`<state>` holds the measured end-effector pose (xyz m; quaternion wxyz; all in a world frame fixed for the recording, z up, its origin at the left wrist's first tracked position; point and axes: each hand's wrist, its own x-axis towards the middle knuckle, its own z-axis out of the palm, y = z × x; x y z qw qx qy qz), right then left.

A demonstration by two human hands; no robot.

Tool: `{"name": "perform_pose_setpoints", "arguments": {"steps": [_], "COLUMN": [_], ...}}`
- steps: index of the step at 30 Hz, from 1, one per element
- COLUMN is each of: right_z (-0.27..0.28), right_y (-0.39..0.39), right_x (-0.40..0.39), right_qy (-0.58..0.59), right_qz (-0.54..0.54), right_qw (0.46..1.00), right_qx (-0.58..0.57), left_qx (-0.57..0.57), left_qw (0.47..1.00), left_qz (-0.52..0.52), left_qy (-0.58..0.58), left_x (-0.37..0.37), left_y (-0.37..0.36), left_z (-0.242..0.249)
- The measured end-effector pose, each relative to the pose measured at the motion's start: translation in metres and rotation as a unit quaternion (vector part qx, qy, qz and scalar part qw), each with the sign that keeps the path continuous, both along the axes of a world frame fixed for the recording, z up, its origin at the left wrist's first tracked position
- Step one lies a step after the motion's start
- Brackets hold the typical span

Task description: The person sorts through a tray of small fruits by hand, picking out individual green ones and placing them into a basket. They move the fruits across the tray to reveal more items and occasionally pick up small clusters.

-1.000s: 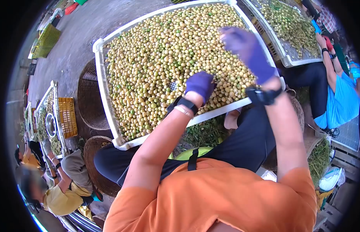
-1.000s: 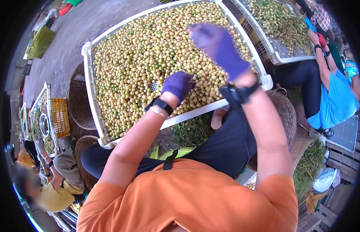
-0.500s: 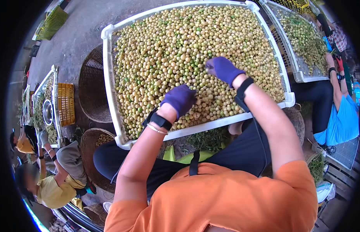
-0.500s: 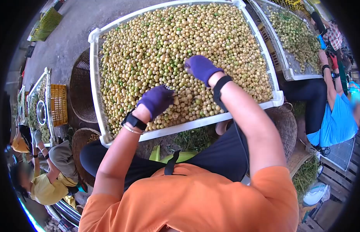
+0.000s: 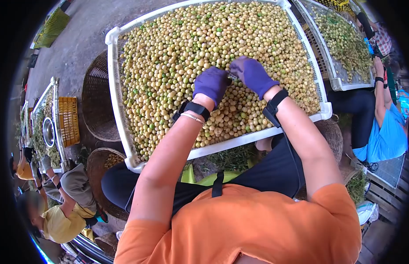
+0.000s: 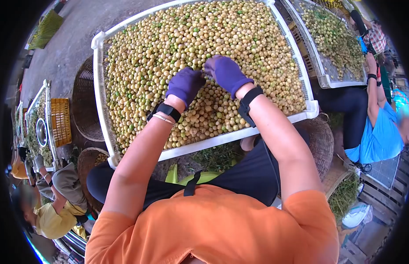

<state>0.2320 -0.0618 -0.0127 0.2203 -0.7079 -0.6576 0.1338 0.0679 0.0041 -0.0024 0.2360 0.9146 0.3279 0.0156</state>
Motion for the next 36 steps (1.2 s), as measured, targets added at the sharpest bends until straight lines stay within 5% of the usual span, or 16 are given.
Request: {"name": "perform_pose_setpoints", "arguments": {"steps": [1,2,4,5,9,11,13,15,19,23,26,29,33,36], "right_z": [0.010,0.022,0.052,0.059,0.046,0.054,0.052,0.039,0.063,0.063,0.067,0.074,0.073,0.067], "right_y": [0.000,0.001,0.001,-0.001,-0.005,-0.010,-0.013,-0.016,-0.023,-0.028,-0.030,-0.030,-0.036,-0.042], "right_x": [-0.004,-0.006,-0.013,-0.012,-0.018,-0.027,-0.032,-0.033,-0.039,-0.037,-0.039,-0.045,-0.053,-0.058], "right_qy": [0.094,0.211,0.429,0.473,0.451,0.388,0.386,0.312,0.461,0.609,0.570,0.462,0.447,0.497], "right_qz": [-0.051,-0.106,-0.207,-0.203,-0.176,-0.159,-0.128,-0.094,-0.161,-0.164,-0.162,-0.187,-0.189,-0.178], "right_qw": [0.994,0.971,0.872,0.850,0.874,0.908,0.914,0.944,0.863,0.767,0.797,0.856,0.866,0.841], "right_qx": [0.003,-0.037,-0.112,-0.113,-0.026,-0.018,-0.009,0.061,-0.129,-0.117,-0.119,-0.141,-0.121,-0.122], "left_qx": [0.011,-0.147,-0.442,-0.540,-0.694,-0.460,-0.177,-0.324,-0.563,-0.572,-0.509,-0.400,-0.264,-0.315], "left_qw": [0.997,0.976,0.833,0.747,0.585,0.783,0.916,0.884,0.754,0.694,0.726,0.818,0.896,0.866], "left_qz": [-0.008,0.067,0.208,0.234,0.156,0.039,-0.073,-0.009,0.197,0.237,0.240,0.221,0.209,0.224], "left_qy": [-0.081,-0.146,-0.259,-0.309,-0.388,-0.417,-0.352,-0.336,-0.276,-0.367,-0.396,-0.348,-0.289,-0.318], "left_x": [0.000,0.003,0.007,0.003,-0.010,-0.013,-0.020,-0.031,-0.031,-0.034,-0.033,-0.029,-0.028,-0.033], "left_y": [-0.001,-0.003,-0.015,-0.020,-0.024,-0.023,-0.021,-0.027,-0.032,-0.037,-0.046,-0.052,-0.054,-0.055], "left_z": [-0.005,-0.010,0.008,0.022,0.011,-0.013,-0.010,0.004,0.033,0.023,0.033,0.029,0.025,0.017]}}
